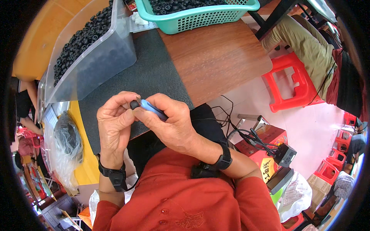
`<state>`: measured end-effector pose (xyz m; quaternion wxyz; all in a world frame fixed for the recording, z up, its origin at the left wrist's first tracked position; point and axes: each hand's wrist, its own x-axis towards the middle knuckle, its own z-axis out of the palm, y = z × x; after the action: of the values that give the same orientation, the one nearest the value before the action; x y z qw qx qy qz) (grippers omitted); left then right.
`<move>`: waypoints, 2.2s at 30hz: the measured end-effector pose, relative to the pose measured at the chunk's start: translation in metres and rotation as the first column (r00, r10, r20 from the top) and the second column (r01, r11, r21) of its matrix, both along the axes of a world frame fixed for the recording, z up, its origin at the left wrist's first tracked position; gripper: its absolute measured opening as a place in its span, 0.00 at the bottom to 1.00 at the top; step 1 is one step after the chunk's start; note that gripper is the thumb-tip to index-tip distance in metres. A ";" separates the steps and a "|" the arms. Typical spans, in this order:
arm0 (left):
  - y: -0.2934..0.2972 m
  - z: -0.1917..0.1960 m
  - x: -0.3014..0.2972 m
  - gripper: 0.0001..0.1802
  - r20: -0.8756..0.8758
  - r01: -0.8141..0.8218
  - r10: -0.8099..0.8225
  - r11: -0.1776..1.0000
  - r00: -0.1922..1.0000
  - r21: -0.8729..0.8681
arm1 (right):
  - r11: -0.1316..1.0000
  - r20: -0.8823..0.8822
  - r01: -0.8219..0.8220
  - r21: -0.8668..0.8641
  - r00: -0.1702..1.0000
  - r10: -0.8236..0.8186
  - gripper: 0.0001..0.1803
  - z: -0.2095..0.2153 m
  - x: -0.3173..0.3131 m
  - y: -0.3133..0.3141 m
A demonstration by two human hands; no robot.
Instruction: Trimming excess rubber material from shoe components using a utility knife.
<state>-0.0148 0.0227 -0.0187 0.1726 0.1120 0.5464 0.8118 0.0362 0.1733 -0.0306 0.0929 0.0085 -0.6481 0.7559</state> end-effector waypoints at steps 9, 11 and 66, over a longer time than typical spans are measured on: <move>0.012 0.005 0.009 0.15 0.188 0.040 -0.029 0.998 0.982 -0.055 | 0.989 -0.104 0.099 0.105 0.991 -0.088 0.06 -0.007 -0.004 0.005; 0.015 0.010 0.013 0.18 0.096 -0.023 0.040 0.985 0.995 -0.169 | 0.988 -0.195 0.111 0.104 0.977 -0.089 0.06 -0.014 -0.008 0.001; -0.012 0.004 0.018 0.14 0.099 -0.046 0.045 0.999 0.994 0.017 | 0.713 -0.462 0.297 0.635 0.886 0.043 0.13 -0.001 -0.006 0.002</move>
<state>0.0033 0.0109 -0.0145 0.1797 0.0611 0.5320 0.8252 0.0305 0.1752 -0.0316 0.2815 0.1690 -0.8418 0.4285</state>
